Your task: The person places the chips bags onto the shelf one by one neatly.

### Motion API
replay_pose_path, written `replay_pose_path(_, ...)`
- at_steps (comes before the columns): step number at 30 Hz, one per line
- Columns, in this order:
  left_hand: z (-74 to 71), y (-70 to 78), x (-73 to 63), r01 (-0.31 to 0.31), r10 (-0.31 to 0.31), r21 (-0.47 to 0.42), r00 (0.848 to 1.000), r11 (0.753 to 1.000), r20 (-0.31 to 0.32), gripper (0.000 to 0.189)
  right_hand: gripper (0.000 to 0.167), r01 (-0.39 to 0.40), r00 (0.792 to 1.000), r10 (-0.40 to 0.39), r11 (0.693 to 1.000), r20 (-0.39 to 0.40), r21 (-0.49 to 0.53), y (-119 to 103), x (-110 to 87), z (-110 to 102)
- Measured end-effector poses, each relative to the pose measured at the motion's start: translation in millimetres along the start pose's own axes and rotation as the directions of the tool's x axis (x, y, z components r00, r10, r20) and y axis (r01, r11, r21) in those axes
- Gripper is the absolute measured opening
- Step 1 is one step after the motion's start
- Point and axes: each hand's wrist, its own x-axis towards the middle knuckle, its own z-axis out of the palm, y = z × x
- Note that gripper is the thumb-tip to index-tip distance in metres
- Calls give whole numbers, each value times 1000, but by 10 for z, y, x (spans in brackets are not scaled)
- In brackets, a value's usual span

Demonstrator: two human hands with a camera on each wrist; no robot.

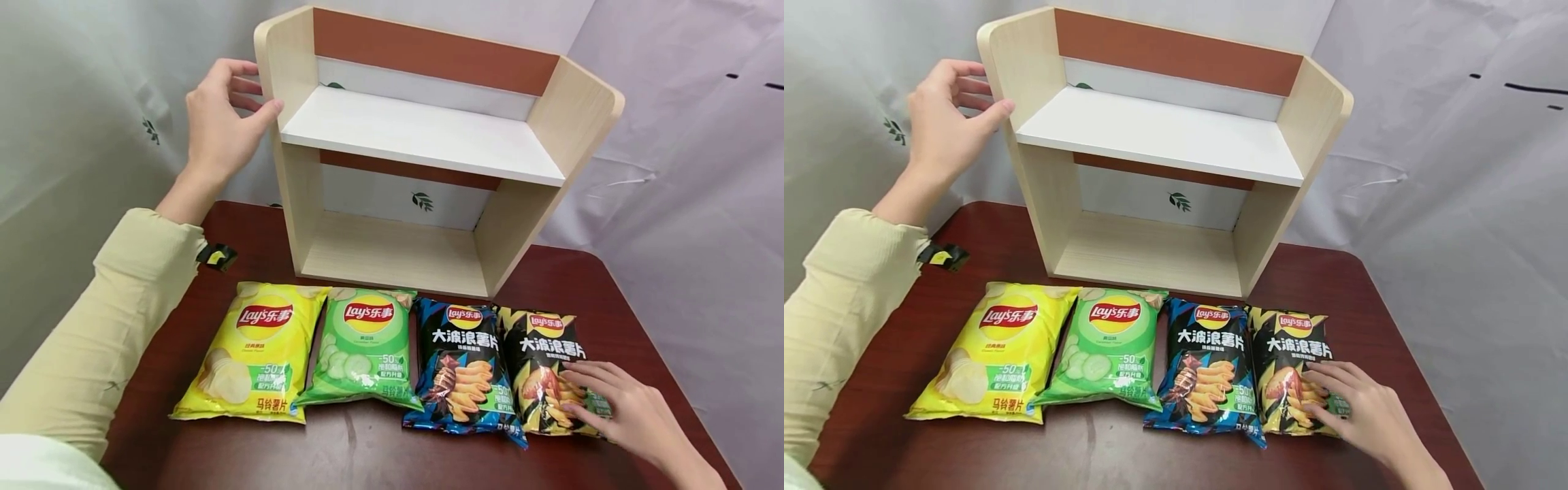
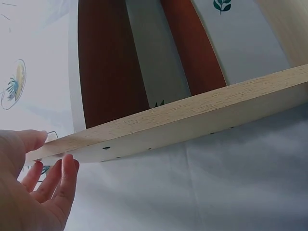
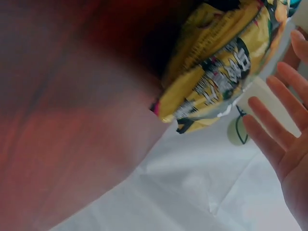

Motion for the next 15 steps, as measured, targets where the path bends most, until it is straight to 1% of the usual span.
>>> replay_pose_path(3, 12, -2, 8, 2, -2, 15, 1000, 1000, 4, 47, 52, 18, 1000, -18, 1000, 24, 0, -21, -51, 23)
replay_pose_path(7, 21, -24, 20, -5, 5, 34, 1000, 999, 8, 48, 58, 34, 999, -33, 999, 32, -35, -34, -108, 49)
replay_pose_path(10, 32, -39, 24, -19, 19, 33, 1000, 999, 1, 47, 68, 39, 999, -38, 999, 38, -25, -36, -152, 76)
replay_pose_path(13, 43, -52, 16, -30, 30, 31, 1000, 999, -5, 45, 83, 47, 997, -48, 999, 63, 14, -34, -191, 121)
replay_pose_path(15, 46, -59, 6, -37, 37, 26, 999, 999, -10, 43, 88, 65, 995, -67, 998, 78, 20, -25, -207, 155)
